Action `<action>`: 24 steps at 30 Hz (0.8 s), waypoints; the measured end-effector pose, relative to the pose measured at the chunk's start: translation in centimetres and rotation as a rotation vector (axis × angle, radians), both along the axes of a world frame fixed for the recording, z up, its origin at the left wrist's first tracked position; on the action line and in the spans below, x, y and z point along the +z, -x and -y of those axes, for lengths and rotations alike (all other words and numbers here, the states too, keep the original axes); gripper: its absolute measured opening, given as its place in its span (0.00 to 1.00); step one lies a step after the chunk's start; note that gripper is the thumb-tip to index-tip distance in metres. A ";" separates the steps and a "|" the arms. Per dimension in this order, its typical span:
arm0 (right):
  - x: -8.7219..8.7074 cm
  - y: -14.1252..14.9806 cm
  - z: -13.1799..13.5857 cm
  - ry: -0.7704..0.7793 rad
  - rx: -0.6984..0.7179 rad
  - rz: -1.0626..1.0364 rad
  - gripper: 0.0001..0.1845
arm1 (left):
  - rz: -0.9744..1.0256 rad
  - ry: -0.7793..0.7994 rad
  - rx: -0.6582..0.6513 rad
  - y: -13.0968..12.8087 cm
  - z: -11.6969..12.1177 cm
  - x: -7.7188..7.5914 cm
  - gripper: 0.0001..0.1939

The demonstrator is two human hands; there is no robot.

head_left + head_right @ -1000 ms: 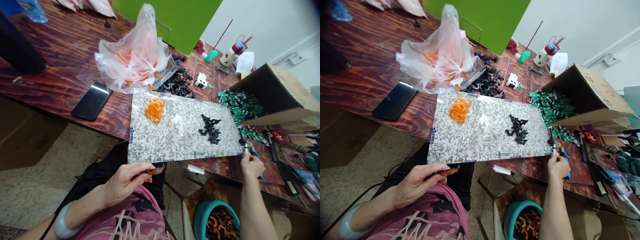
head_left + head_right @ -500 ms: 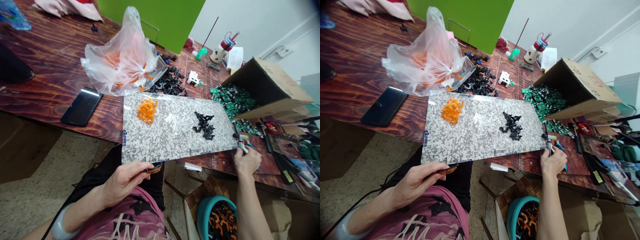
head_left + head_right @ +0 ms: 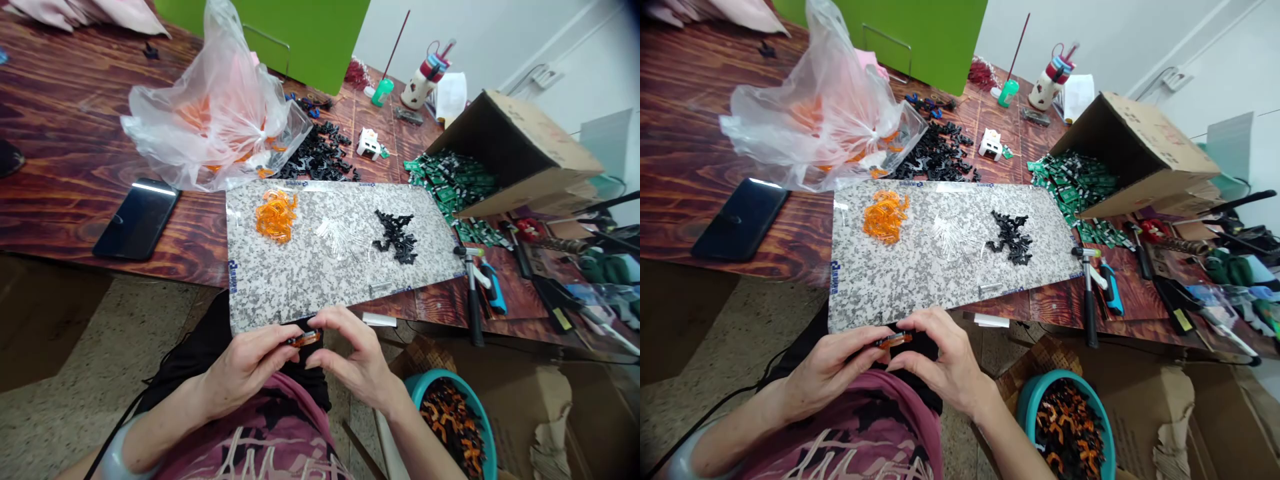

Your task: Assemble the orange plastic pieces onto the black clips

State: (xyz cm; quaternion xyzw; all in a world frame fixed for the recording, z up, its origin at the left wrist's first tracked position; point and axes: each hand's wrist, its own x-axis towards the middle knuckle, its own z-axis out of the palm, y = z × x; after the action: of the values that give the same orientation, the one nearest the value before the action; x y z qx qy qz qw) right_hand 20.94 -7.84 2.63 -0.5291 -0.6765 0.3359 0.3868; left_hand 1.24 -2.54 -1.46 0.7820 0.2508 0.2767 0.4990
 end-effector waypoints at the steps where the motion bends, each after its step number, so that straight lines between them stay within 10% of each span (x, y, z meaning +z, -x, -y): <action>1: -0.2 0.2 0.0 -0.005 -0.014 -0.025 0.14 | -0.002 -0.006 -0.001 0.0 0.1 -0.1 0.13; 10: -1.7 0.4 1.8 0.007 -0.158 -0.033 0.06 | -0.117 0.156 -0.112 -0.7 0.6 -0.7 0.17; 19: -9.2 -12.5 16.8 0.414 -1.297 0.258 0.27 | -0.249 0.198 -0.276 -0.3 -0.2 -3.0 0.20; 24: -11.1 -15.6 24.7 0.583 -1.636 0.427 0.19 | -0.245 0.241 -0.241 0.0 0.2 -2.8 0.18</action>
State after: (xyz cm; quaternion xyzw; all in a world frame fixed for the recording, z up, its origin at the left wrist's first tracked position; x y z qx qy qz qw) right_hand 36.56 -32.55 -8.50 -0.9746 -0.0328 0.0081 0.2214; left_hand 1.21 -2.70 -4.21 0.7688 0.2455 0.0856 0.5843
